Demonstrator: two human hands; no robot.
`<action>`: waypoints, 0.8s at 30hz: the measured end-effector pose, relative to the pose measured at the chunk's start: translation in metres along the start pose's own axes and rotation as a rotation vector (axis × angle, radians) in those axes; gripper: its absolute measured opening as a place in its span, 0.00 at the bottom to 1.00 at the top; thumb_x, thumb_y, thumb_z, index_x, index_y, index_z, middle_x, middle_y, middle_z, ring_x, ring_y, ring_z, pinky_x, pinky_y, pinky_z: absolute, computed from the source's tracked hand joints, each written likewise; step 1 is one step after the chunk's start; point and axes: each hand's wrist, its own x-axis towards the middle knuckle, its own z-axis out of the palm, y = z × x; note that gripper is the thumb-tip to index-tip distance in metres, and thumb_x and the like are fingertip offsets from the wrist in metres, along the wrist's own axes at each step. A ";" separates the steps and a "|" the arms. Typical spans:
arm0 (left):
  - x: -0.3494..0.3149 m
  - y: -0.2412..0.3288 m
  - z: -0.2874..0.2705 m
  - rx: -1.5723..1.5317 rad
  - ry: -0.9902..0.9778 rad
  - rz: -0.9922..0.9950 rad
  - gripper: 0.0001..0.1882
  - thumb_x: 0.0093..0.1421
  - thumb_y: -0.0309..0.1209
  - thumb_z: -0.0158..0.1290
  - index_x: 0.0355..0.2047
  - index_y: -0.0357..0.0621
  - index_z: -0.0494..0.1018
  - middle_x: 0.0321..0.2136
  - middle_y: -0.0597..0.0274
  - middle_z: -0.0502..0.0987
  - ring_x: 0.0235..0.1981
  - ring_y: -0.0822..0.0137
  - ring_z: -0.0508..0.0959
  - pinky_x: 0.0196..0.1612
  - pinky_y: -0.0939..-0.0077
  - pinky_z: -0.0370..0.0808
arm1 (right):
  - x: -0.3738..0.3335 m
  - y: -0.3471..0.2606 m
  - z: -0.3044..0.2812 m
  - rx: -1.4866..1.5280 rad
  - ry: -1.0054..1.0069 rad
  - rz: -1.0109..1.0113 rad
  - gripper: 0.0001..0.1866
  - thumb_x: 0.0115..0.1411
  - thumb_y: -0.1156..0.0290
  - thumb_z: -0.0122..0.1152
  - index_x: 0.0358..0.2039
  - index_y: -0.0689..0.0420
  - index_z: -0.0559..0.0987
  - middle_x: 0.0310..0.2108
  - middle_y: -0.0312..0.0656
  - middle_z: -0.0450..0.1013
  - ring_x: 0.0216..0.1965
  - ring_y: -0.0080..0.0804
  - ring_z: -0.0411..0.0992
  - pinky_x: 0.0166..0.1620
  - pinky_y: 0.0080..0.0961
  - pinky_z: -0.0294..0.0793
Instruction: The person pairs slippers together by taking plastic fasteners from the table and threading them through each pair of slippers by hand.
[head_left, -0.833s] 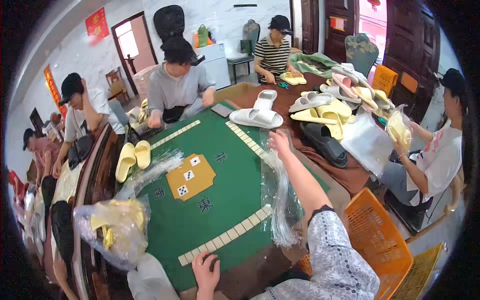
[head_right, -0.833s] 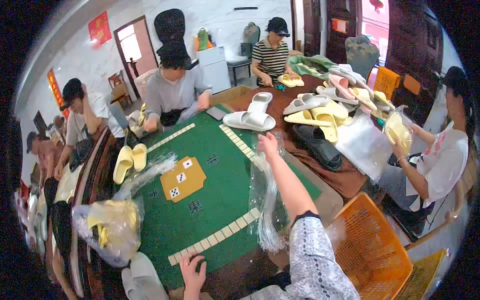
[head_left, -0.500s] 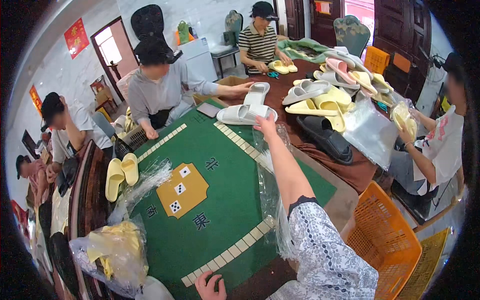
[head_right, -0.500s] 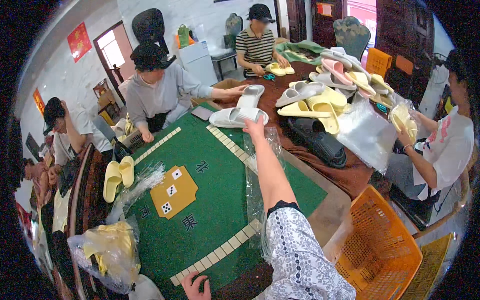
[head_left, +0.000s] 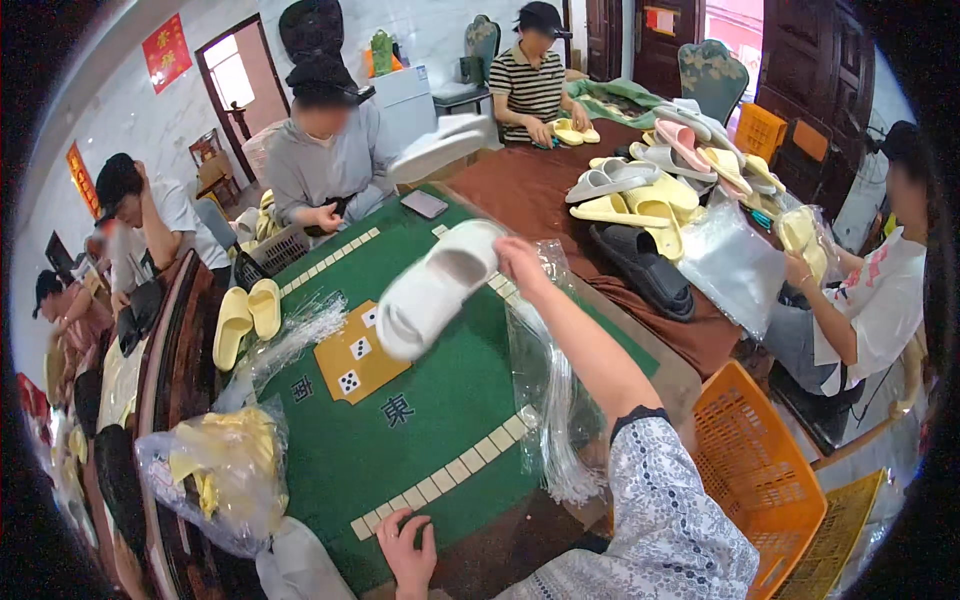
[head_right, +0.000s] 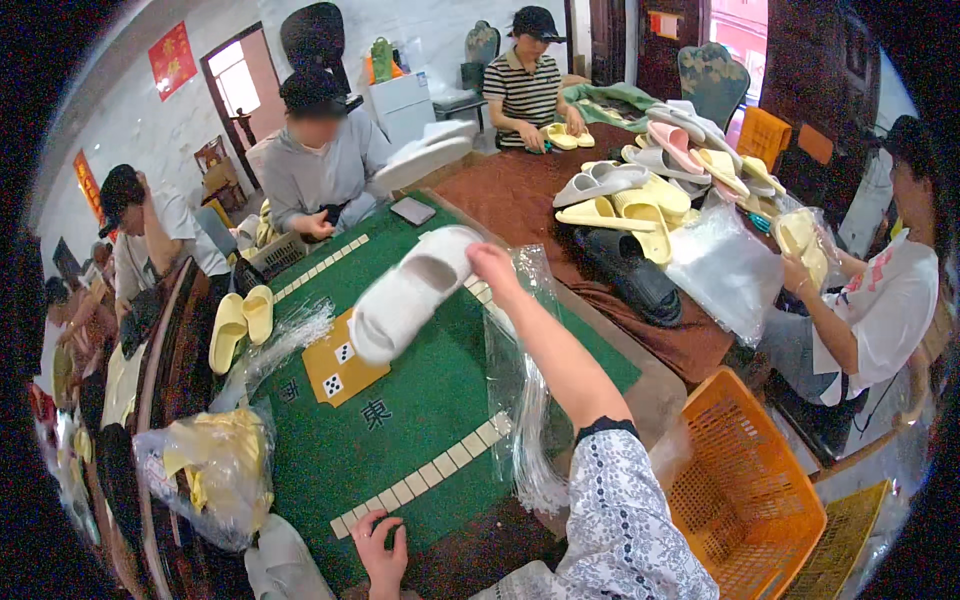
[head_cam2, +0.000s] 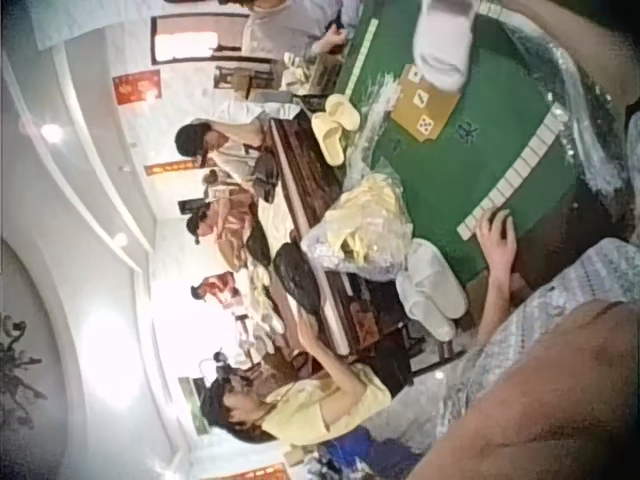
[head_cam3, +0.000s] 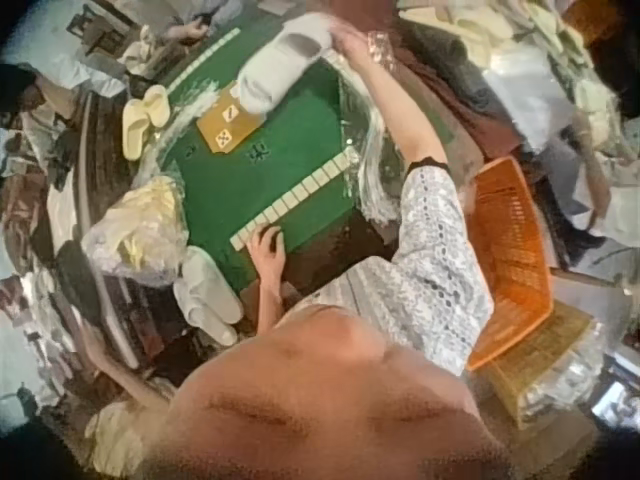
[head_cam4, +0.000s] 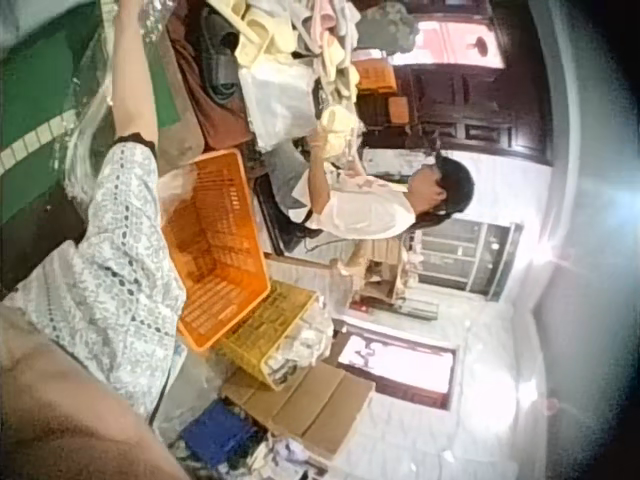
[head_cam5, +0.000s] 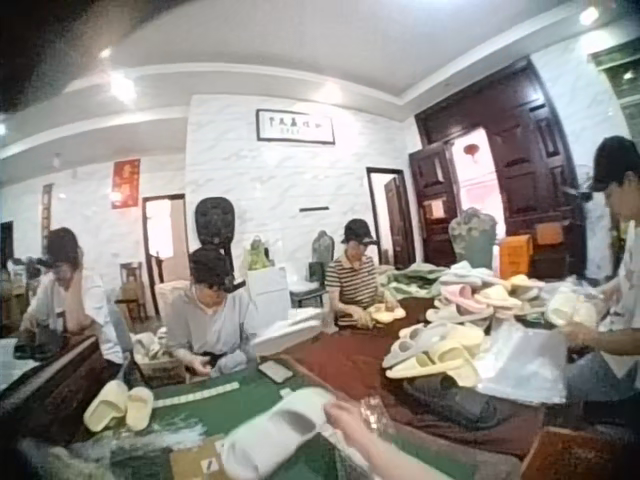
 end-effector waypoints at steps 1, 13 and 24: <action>-0.003 -0.001 -0.002 -0.010 0.014 -0.001 0.10 0.51 0.26 0.60 0.36 0.46 0.77 0.43 0.55 0.73 0.48 0.50 0.70 0.53 0.56 0.65 | -0.020 -0.008 0.016 -0.005 -0.127 0.087 0.11 0.60 0.62 0.63 0.37 0.56 0.79 0.21 0.29 0.68 0.20 0.18 0.61 0.25 0.16 0.58; 0.011 0.032 -0.040 -0.218 0.221 0.053 0.36 0.47 0.30 0.60 0.58 0.40 0.65 0.61 0.49 0.63 0.63 0.51 0.61 0.62 0.58 0.61 | -0.275 0.024 0.124 -0.432 -0.998 0.143 0.12 0.59 0.64 0.65 0.38 0.58 0.81 0.34 0.33 0.78 0.36 0.17 0.71 0.38 0.21 0.72; 0.030 -0.002 -0.004 -0.072 0.256 0.067 0.28 0.48 0.36 0.60 0.52 0.48 0.72 0.48 0.50 0.68 0.54 0.45 0.64 0.59 0.50 0.61 | -0.407 -0.072 0.099 -0.923 -0.869 -0.436 0.15 0.55 0.65 0.63 0.43 0.53 0.75 0.41 0.40 0.72 0.38 0.41 0.75 0.38 0.36 0.77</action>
